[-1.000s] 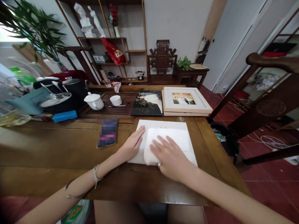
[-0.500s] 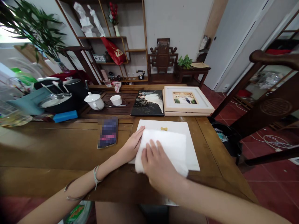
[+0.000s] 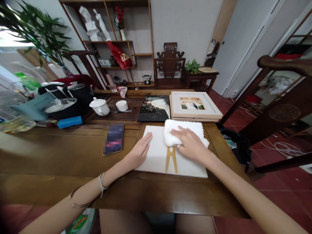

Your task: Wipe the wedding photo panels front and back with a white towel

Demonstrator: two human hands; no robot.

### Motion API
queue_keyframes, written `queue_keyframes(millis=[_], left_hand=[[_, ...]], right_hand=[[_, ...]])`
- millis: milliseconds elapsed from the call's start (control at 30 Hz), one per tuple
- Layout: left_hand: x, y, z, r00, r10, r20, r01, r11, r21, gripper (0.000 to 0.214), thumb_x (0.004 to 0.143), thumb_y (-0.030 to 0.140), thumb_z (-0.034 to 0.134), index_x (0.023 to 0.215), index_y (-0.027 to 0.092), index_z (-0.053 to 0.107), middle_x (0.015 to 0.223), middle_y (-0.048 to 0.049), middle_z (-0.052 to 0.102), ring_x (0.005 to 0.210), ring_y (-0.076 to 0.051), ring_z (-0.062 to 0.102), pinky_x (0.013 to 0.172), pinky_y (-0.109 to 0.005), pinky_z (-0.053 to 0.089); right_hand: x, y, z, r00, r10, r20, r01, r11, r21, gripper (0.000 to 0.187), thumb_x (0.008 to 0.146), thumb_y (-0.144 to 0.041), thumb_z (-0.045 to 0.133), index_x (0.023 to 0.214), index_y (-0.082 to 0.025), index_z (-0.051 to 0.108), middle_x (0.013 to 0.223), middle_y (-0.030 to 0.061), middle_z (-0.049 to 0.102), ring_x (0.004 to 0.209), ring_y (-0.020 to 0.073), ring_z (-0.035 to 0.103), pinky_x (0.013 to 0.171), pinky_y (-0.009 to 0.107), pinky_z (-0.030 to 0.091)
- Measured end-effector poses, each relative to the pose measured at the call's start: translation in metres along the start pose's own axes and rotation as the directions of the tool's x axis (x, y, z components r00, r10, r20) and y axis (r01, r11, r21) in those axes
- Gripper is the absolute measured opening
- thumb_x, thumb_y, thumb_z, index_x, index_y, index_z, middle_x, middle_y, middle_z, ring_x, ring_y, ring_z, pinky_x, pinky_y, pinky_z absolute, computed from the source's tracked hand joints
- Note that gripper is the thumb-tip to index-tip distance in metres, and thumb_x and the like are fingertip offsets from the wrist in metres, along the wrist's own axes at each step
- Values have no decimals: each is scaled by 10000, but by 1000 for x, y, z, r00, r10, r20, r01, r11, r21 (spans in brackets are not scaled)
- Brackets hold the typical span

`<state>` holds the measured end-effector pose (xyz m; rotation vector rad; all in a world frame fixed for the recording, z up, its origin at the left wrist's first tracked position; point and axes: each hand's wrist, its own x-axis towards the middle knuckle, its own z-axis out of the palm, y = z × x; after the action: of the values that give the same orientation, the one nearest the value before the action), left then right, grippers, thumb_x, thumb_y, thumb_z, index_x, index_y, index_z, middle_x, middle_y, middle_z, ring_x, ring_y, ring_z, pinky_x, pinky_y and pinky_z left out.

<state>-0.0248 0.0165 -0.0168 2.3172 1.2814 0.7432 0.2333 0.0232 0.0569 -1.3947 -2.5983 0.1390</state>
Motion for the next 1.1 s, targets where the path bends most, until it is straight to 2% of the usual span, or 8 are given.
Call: queue_keyframes(millis=[167,300,400,533,667,800,900,1100], left_hand=[[0,2,-1,1000,-14,-1,14,1000,-15,478,947,167,296,1415,114,376,1506,-172,352,1434,-244,249,1152,-480,263],[0,4,-1,999,-37,7,38,999,-18,478,947,179,287,1408,98,385,1511,-180,339,1436,-250,244,1153,-474,257],[1,6,-2,999,-38,1,38,999,-30,474,943,185,303,1398,96,400,1507,-182,347,1434,-253,249,1159,-463,249],[1,9,-6,999,-30,13,31,999,-11,471,937,181,312,1390,98,411,1500,-183,359,1428,-265,268,1149,-483,262],[1,14,-14,1000,-26,12,25,999,30,458,933,189,325,1362,81,446,1484,-194,377,1409,-278,311,1136,-475,290],[-1,21,-21,986,-115,-118,128,985,114,449,909,237,409,1328,93,481,1373,-197,476,1306,-317,420,1075,-488,360],[-4,25,-23,967,-194,-163,220,962,161,503,901,282,439,1368,94,430,1250,-196,543,1177,-341,490,993,-526,404],[-6,15,-16,954,-237,-181,245,969,18,495,897,303,451,1360,127,434,1241,-171,571,1188,-323,494,997,-507,395]], right_hand=[[-27,9,7,998,58,9,-57,996,-72,714,679,-45,432,1390,-104,455,1423,114,484,1380,328,312,1109,574,295],[-76,-19,0,997,-47,64,48,999,-19,839,625,0,406,1441,-199,395,1451,47,452,1390,318,288,1089,609,321],[-112,-33,-13,986,-152,74,149,988,49,935,581,20,400,1464,-281,348,1457,-5,432,1370,301,332,1077,570,374],[-135,-14,-30,976,-177,125,152,971,184,878,618,13,431,1406,-376,431,1439,-62,445,1332,276,399,1088,485,390],[-119,32,-31,970,-78,232,11,961,278,790,654,-23,450,1338,-415,508,1450,-85,422,1344,286,373,1090,524,353],[-83,53,-14,995,25,97,-55,947,315,696,710,-106,487,1376,-305,490,1486,5,384,1385,295,293,1125,569,234],[-62,47,1,998,45,-37,-32,958,286,654,739,-129,469,1384,-235,479,1451,66,447,1392,272,297,1136,586,179],[-40,8,16,992,27,-119,-10,990,142,768,630,-46,417,1380,-200,475,1409,74,506,1382,243,331,1137,582,174]])
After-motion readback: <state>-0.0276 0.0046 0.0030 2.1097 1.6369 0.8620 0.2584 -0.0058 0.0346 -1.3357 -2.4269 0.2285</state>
